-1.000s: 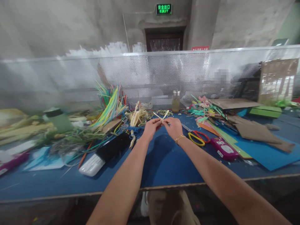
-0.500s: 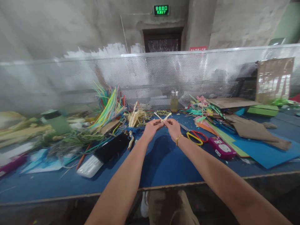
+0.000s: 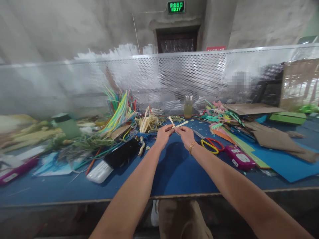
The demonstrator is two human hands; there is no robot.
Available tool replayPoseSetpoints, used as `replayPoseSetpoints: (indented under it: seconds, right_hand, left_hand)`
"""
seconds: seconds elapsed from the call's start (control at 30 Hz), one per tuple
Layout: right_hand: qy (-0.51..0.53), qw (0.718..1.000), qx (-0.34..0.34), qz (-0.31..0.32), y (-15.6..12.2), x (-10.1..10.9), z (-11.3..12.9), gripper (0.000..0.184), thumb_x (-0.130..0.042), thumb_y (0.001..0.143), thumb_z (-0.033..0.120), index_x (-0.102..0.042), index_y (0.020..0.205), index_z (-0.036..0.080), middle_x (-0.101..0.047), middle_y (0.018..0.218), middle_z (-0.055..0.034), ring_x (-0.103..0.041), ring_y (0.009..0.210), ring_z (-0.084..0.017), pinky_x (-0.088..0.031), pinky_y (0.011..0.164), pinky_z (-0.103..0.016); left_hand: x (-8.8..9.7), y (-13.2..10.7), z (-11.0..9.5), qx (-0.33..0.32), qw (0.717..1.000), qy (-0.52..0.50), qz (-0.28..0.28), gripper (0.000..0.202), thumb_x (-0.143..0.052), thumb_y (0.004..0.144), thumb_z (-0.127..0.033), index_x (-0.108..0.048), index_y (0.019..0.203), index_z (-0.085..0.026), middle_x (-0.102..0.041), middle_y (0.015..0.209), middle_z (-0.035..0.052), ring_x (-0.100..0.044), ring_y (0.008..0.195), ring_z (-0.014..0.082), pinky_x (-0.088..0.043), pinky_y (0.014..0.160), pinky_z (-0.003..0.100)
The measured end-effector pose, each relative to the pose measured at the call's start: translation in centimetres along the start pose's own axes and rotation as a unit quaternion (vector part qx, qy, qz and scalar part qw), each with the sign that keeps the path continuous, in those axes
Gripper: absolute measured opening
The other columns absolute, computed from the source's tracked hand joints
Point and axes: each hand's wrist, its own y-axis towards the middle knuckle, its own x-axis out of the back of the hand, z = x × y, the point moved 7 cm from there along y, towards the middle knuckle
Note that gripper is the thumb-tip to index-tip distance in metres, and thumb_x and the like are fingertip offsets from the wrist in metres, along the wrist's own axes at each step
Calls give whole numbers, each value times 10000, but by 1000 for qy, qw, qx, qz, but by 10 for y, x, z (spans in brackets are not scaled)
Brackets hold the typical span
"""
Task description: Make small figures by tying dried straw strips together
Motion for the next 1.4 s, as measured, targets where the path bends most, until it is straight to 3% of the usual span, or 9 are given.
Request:
replayPoseSetpoints:
  seconds: [0.1, 0.2, 0.3, 0.4, 0.53, 0.63, 0.8, 1.13, 1.4]
  right_hand:
    - [-27, 1000, 5, 7, 0, 0, -1, 352, -696, 663, 509, -688, 664, 158, -660, 661, -20, -532, 639, -144, -401, 629, -273]
    - [-142, 988, 58, 6, -1, 4, 11, 339, -661, 720, 505, -686, 664, 172, -661, 673, -30, -550, 657, -162, -412, 657, -289]
    - [-268, 950, 157, -18, -5, 10, 35, 287, -655, 766, 464, -709, 739, 184, -682, 797, -70, -577, 771, -198, -421, 751, -326]
    - [-373, 893, 250, -41, -9, 14, 56, 234, -615, 835, 393, -733, 961, 236, -688, 1045, -96, -550, 1011, -258, -356, 908, -413]
    - [-447, 849, 282, 3, -8, 8, 55, 243, -533, 906, 322, -720, 1060, 304, -695, 1140, -48, -522, 1110, -258, -219, 1008, -475]
    - [-469, 843, 262, 23, -8, 4, 48, 239, -509, 922, 318, -745, 956, 305, -735, 1002, -33, -586, 958, -220, -176, 1015, -474]
    - [-493, 821, 277, 76, -17, -11, 47, 262, -494, 923, 318, -751, 915, 267, -739, 852, -51, -605, 801, -185, -277, 894, -378]
    - [-480, 803, 337, 110, -32, -27, 61, 205, -512, 896, 277, -707, 934, 227, -720, 788, -53, -591, 762, -205, -318, 785, -342]
    - [-402, 842, 332, 141, -27, -20, 58, 186, -555, 883, 267, -725, 952, 232, -723, 946, -54, -598, 892, -204, -379, 828, -325]
  left_hand:
    - [1, 3, 4, 13, 1000, -5, -8, 267, -730, 660, -189, -743, 926, -166, -717, 785, 46, -618, 734, 159, -431, 659, 260]
    - [6, 6, 8, 21, 999, -16, -30, 282, -744, 635, -171, -739, 917, -152, -707, 740, 38, -616, 703, 154, -443, 672, 270]
    - [12, 8, 10, 24, 998, -35, -38, 282, -766, 627, -203, -736, 902, -146, -699, 728, 33, -607, 679, 140, -450, 675, 266]
    - [13, 8, 12, 34, 998, -47, -23, 290, -788, 616, -247, -738, 884, -149, -699, 738, 36, -603, 671, 131, -450, 666, 258]
    - [12, 7, 14, 49, 997, -62, -11, 325, -818, 582, -275, -743, 880, -168, -693, 746, 28, -600, 678, 128, -448, 673, 257]
    - [11, 8, 15, 52, 994, -91, -11, 332, -831, 565, -278, -742, 866, -171, -699, 785, 28, -602, 696, 121, -459, 704, 255]
    - [14, 8, 17, 55, 994, -92, -37, 327, -820, 588, -281, -727, 879, -165, -691, 776, 20, -609, 700, 119, -465, 690, 245]
    - [20, 8, 16, 56, 991, -79, -90, 303, -794, 544, -227, -721, 825, -140, -600, 578, -18, -475, 503, 72, -363, 493, 202]
    - [18, 8, 25, 80, 993, -67, -62, 227, -754, 551, -173, -720, 773, -136, -599, 553, -1, -461, 459, 76, -320, 467, 215]
